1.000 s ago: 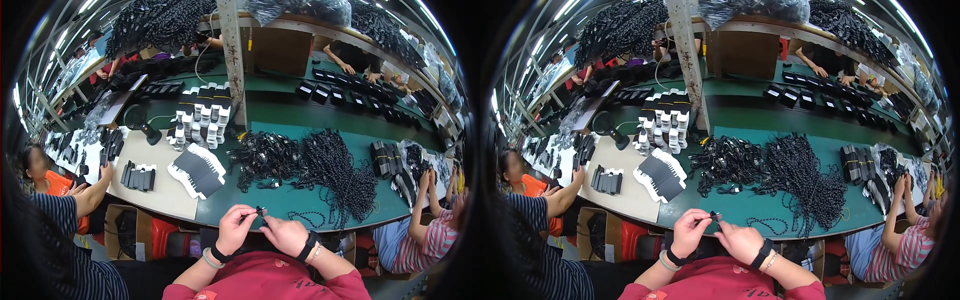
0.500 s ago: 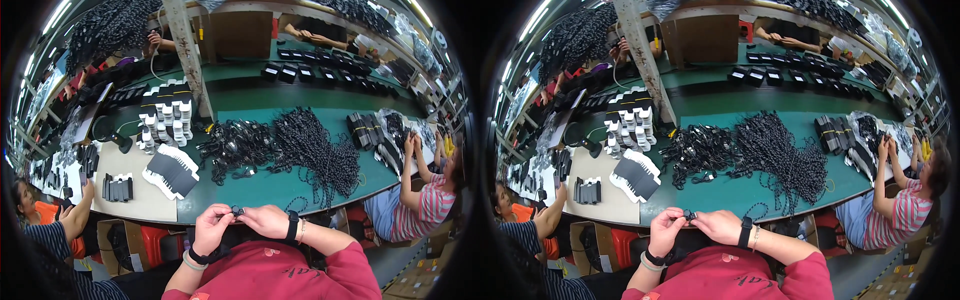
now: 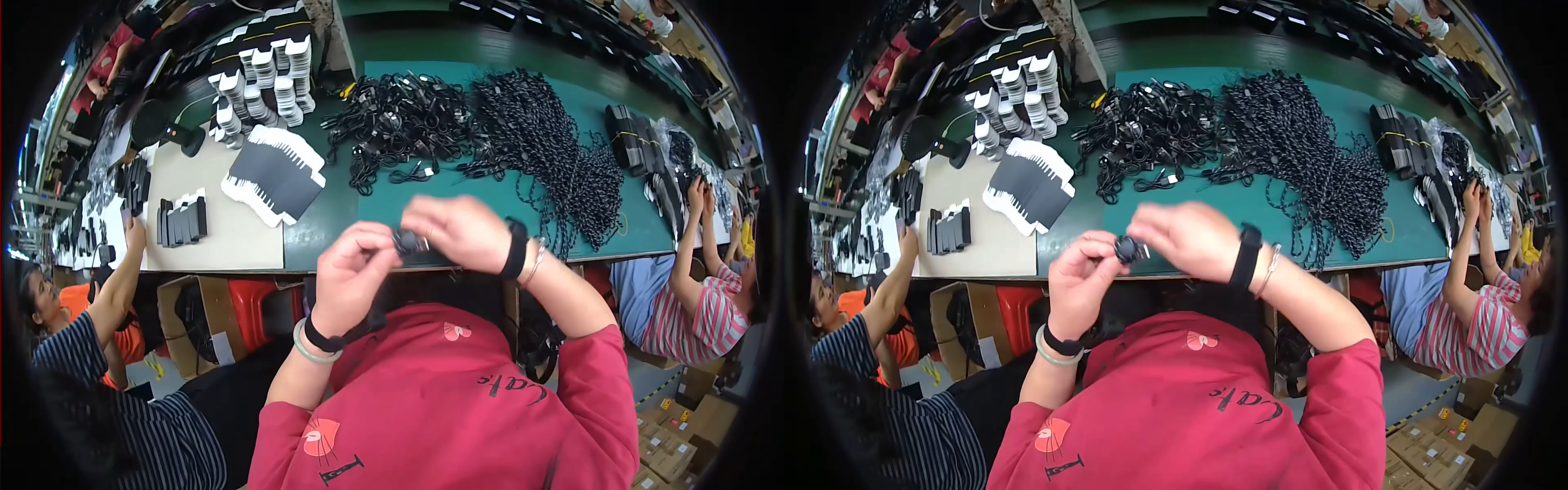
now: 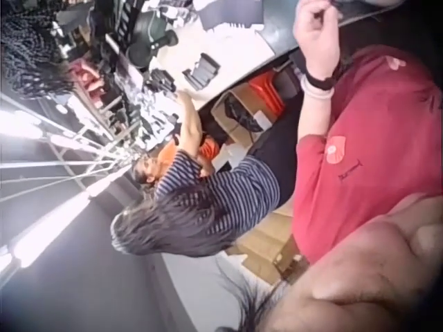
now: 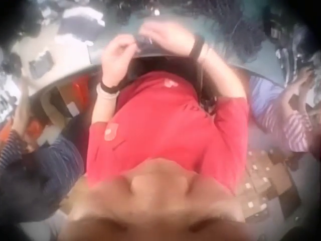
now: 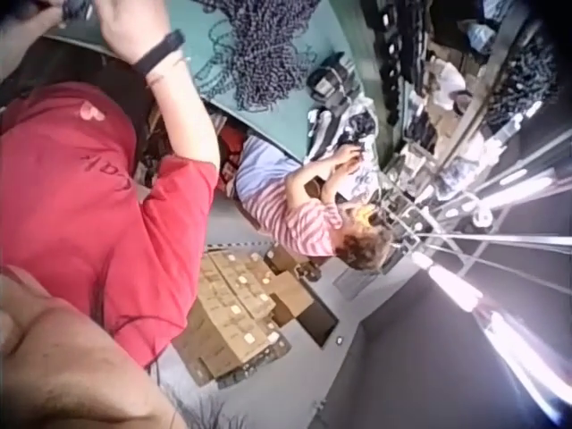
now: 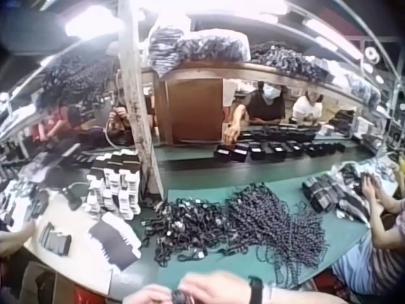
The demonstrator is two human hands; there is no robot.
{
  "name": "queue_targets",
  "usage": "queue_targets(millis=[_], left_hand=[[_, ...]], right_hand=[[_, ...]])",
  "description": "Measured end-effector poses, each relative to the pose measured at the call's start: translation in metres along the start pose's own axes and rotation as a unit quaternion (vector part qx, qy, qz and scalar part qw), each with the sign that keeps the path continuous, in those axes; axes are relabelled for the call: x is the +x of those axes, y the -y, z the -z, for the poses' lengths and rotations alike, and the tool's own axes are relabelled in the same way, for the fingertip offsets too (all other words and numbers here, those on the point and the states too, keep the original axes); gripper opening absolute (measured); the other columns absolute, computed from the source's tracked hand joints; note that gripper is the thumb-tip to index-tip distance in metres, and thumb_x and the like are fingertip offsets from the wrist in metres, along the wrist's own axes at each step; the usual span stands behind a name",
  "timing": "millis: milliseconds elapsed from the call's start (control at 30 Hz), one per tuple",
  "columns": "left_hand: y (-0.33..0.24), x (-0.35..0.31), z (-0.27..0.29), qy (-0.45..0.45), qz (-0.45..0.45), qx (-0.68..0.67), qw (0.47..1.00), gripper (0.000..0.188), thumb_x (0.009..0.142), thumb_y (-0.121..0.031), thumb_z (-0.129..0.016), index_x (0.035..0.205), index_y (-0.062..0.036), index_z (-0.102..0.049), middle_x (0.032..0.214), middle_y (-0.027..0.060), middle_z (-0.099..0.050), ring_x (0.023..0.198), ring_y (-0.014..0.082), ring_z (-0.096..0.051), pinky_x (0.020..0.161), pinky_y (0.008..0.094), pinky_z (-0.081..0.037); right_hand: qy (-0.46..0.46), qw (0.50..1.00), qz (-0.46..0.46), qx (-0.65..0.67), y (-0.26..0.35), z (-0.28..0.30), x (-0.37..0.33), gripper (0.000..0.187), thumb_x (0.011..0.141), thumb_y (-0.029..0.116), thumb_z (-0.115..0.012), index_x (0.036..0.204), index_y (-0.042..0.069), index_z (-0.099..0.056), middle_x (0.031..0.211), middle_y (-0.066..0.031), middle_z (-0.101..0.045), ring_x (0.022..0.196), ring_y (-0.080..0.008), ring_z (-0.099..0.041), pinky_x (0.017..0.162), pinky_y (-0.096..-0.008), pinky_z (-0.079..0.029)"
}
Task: Packaging and assembling electronic components into plastic bags at a factory workstation.
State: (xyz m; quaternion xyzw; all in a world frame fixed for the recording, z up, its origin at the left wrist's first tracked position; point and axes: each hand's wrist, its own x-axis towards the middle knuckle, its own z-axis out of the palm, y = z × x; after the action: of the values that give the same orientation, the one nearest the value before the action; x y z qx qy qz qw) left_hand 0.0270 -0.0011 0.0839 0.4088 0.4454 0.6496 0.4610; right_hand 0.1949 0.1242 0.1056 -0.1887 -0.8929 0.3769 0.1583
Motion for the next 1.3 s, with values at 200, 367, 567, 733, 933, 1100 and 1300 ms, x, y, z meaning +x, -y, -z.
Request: queue_targets(millis=[200,367,567,733,933,1100,1300], left_hand=[[0.018,0.003,0.012,-0.042,-0.042,0.145,0.988,0.013,0.089,0.011,-0.063,0.1,0.0039,-0.065,0.103,0.0065,-0.063,0.089,0.0114,-0.063,0.077,0.0233,-0.053],[0.01,-0.004,-0.003,-0.009,0.018,0.06,0.998,0.014,0.091,0.01,-0.062,0.103,0.0044,-0.066,0.102,0.0061,-0.063,0.089,0.011,-0.063,0.077,0.0239,-0.053],[0.027,0.003,0.015,-0.062,0.057,0.083,0.993,0.016,0.094,0.008,-0.06,0.107,0.0033,-0.067,0.107,0.009,-0.065,0.094,0.0138,-0.064,0.078,0.0258,-0.054],[0.019,-0.006,0.003,-0.016,0.003,0.146,0.989,0.017,0.094,0.007,-0.06,0.108,0.0038,-0.068,0.105,0.0089,-0.066,0.09,0.0142,-0.065,0.078,0.0255,-0.055],[0.023,0.005,0.021,-0.091,0.107,-0.044,0.989,0.017,0.093,0.007,-0.062,0.108,0.0057,-0.068,0.107,0.0089,-0.065,0.09,0.0148,-0.065,0.078,0.0259,-0.055],[0.038,-0.001,0.013,-0.054,0.003,0.202,0.978,0.016,0.094,0.006,-0.061,0.108,0.0062,-0.068,0.109,0.0087,-0.065,0.091,0.0157,-0.066,0.082,0.0263,-0.055],[0.026,0.001,-0.002,-0.081,0.08,-0.024,0.993,0.015,0.093,0.005,-0.064,0.107,0.0055,-0.069,0.107,0.0084,-0.065,0.091,0.0135,-0.065,0.081,0.0257,-0.054]], right_hand=[[0.16,0.986,-0.03,-0.034,0.038,-0.004,-0.013,0.014,0.096,0.02,-0.057,0.098,0.006,-0.062,0.079,-0.0159,-0.064,0.068,-0.0383,-0.063,0.062,-0.0445,-0.05],[-0.035,0.998,0.039,-0.024,-0.006,0.008,0.014,0.016,0.095,0.019,-0.055,0.091,0.004,-0.06,0.08,-0.017,-0.064,0.072,-0.0375,-0.064,0.063,-0.0454,-0.052],[0.082,0.986,-0.005,-0.145,0.018,-0.028,-0.017,0.016,0.095,0.018,-0.056,0.089,0.003,-0.059,0.083,-0.0165,-0.064,0.074,-0.0355,-0.065,0.061,-0.0421,-0.053],[-0.022,0.985,0.118,-0.128,0.027,0.017,0.02,0.016,0.094,0.021,-0.058,0.088,0.005,-0.06,0.08,-0.0158,-0.066,0.072,-0.0322,-0.067,0.06,-0.0406,-0.053],[0.056,0.986,-0.019,-0.154,-0.008,-0.034,-0.01,0.013,0.09,0.019,-0.06,0.088,0.006,-0.06,0.077,-0.0111,-0.063,0.068,-0.0308,-0.066,0.059,-0.0403,-0.053],[0.087,0.978,0.076,-0.173,0.047,-0.015,-0.01,0.015,0.092,0.018,-0.06,0.092,0.003,-0.061,0.082,-0.0123,-0.066,0.072,-0.0329,-0.066,0.062,-0.0416,-0.053],[-0.071,0.994,0.077,-0.023,-0.034,0.004,0.032,0.013,0.086,0.01,-0.06,0.096,0.003,-0.063,0.086,-0.014,-0.065,0.08,-0.0311,-0.066,0.068,-0.0402,-0.054]])
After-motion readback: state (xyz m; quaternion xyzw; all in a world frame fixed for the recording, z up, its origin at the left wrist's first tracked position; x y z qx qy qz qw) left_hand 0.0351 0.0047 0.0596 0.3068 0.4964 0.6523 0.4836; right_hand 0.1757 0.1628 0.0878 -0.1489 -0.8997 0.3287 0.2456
